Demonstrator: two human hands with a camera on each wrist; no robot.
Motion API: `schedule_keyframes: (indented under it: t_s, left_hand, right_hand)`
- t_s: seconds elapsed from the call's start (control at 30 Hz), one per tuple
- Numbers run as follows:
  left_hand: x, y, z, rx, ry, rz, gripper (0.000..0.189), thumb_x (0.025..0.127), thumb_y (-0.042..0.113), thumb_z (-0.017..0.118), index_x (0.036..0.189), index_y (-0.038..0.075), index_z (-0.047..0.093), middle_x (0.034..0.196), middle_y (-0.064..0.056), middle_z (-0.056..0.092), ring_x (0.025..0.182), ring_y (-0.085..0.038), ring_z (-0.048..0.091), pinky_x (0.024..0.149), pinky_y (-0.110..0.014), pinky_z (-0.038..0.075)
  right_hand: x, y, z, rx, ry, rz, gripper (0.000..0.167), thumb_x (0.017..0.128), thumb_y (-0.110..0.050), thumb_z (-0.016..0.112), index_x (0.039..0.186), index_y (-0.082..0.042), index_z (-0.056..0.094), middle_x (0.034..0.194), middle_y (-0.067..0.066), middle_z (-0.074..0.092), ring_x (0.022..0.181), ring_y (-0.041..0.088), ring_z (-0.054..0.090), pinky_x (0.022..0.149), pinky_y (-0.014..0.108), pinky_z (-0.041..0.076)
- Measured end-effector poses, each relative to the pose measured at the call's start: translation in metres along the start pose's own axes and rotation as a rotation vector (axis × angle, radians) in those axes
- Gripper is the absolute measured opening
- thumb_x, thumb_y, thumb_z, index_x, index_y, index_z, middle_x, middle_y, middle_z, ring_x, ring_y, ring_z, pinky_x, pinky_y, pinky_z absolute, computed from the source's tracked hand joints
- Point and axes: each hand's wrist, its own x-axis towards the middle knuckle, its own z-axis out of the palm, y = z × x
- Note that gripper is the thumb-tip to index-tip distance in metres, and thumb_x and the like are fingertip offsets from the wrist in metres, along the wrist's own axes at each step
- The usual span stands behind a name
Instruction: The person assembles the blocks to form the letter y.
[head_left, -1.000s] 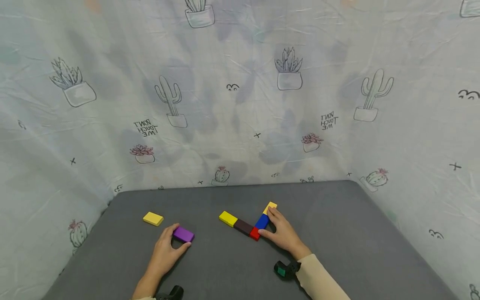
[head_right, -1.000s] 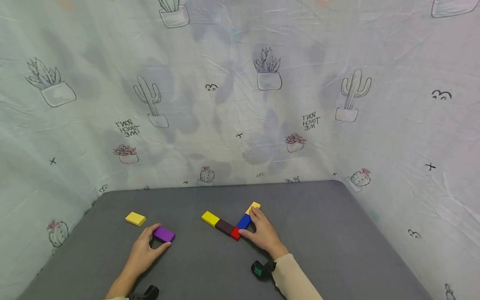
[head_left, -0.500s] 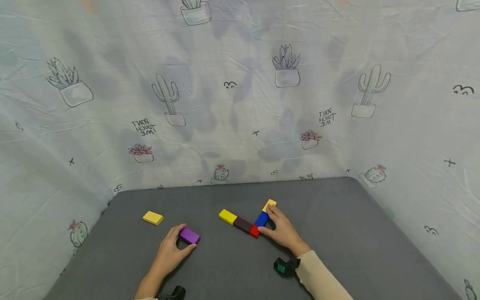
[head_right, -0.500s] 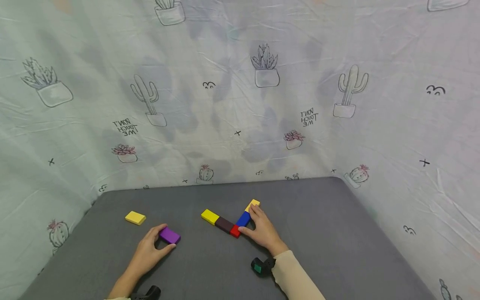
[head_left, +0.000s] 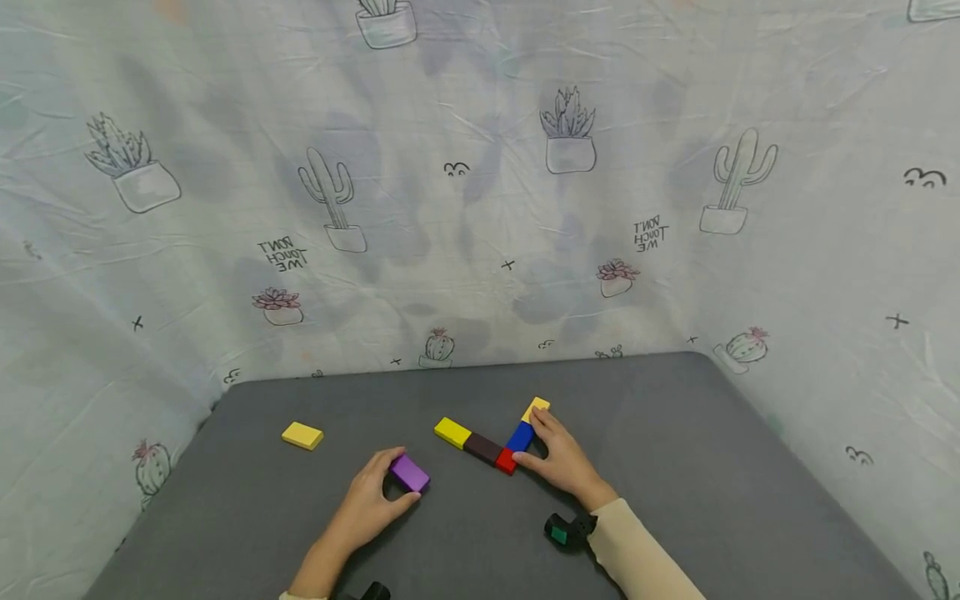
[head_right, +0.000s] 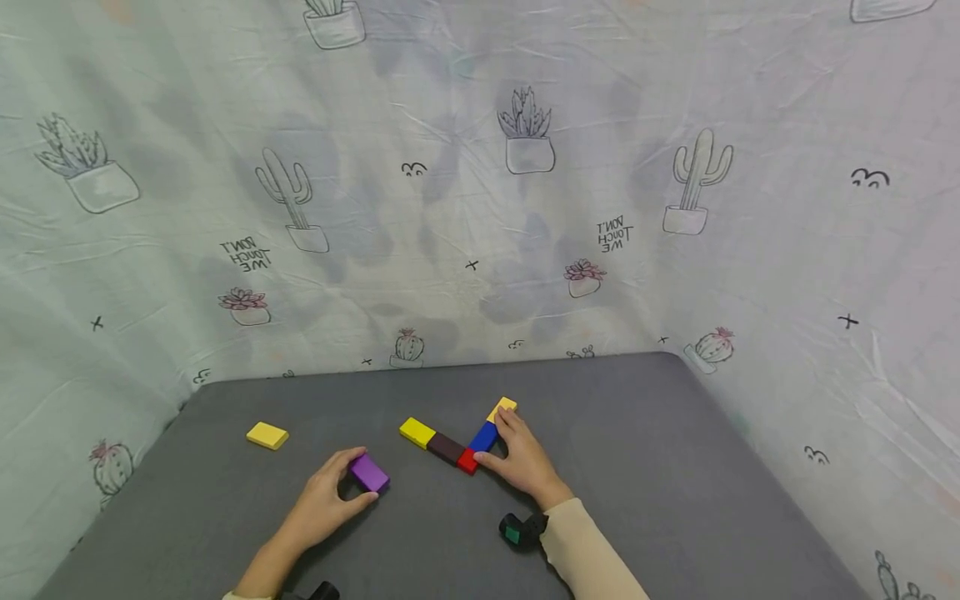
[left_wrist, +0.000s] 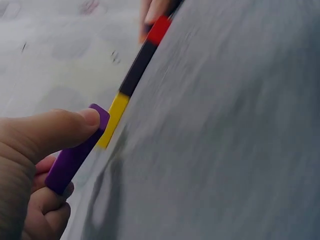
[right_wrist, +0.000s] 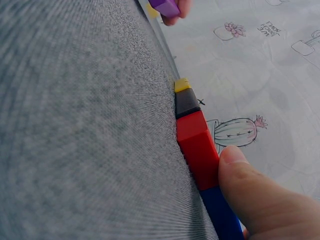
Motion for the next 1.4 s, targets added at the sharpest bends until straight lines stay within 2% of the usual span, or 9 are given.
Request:
schedule_keyframes:
  t_s: [0.2, 0.4, 0.73, 0.9, 1.13, 1.4]
  left_hand:
    - [0.005, 0.02, 0.016, -0.047, -0.11, 0.03, 0.068, 0.074, 0.023, 0.082, 0.131, 0.002, 0.051, 0.129, -0.01, 0.055, 0.119, -0.026, 0.053, 0.099, -0.049, 0.044]
    - [0.011, 0.039, 0.032, -0.074, -0.234, 0.101, 0.069, 0.078, 0.03, 0.078, 0.134, 0.002, 0.048, 0.132, -0.012, 0.052, 0.119, -0.027, 0.052, 0.098, -0.051, 0.043]
    - [0.017, 0.065, 0.059, -0.06, -0.421, 0.185, 0.07, 0.081, 0.04, 0.073, 0.136, 0.006, 0.047, 0.133, -0.005, 0.051, 0.121, -0.02, 0.051, 0.099, -0.043, 0.045]
    - [0.018, 0.069, 0.064, -0.047, -0.444, 0.219, 0.068, 0.083, 0.038, 0.072, 0.137, 0.006, 0.046, 0.134, -0.005, 0.051, 0.121, -0.019, 0.051, 0.1, -0.042, 0.046]
    - [0.016, 0.068, 0.064, -0.051, -0.449, 0.226, 0.068, 0.084, 0.036, 0.071, 0.139, 0.006, 0.044, 0.138, -0.007, 0.049, 0.126, -0.023, 0.049, 0.103, -0.044, 0.043]
    - [0.013, 0.063, 0.063, -0.048, -0.391, 0.247, 0.066, 0.086, 0.036, 0.069, 0.138, 0.004, 0.044, 0.136, -0.008, 0.049, 0.126, -0.025, 0.049, 0.103, -0.047, 0.042]
  right_hand:
    - [0.0, 0.0, -0.001, 0.001, -0.005, 0.009, 0.082, 0.084, -0.047, 0.067, 0.145, -0.002, 0.036, 0.154, 0.014, 0.029, 0.142, 0.033, 0.025, 0.112, 0.052, 0.029]
    - [0.0, 0.0, -0.002, -0.002, 0.003, 0.012, 0.082, 0.084, -0.048, 0.067, 0.144, 0.0, 0.037, 0.153, 0.016, 0.03, 0.141, 0.035, 0.028, 0.111, 0.053, 0.03]
    - [0.002, -0.002, -0.001, -0.004, 0.019, -0.01, 0.081, 0.084, -0.048, 0.067, 0.144, -0.001, 0.038, 0.152, 0.017, 0.031, 0.14, 0.036, 0.029, 0.109, 0.054, 0.031]
    - [0.001, -0.003, 0.0, -0.002, 0.016, -0.009, 0.081, 0.084, -0.047, 0.067, 0.144, -0.001, 0.038, 0.152, 0.017, 0.032, 0.14, 0.035, 0.029, 0.109, 0.055, 0.031]
    - [0.001, -0.003, -0.001, 0.0, 0.02, -0.006, 0.081, 0.084, -0.047, 0.067, 0.144, -0.001, 0.038, 0.152, 0.017, 0.032, 0.14, 0.036, 0.029, 0.109, 0.055, 0.031]
    - [0.001, -0.001, -0.002, -0.009, 0.021, -0.004, 0.081, 0.084, -0.047, 0.067, 0.144, -0.001, 0.038, 0.152, 0.017, 0.032, 0.14, 0.036, 0.029, 0.11, 0.054, 0.031]
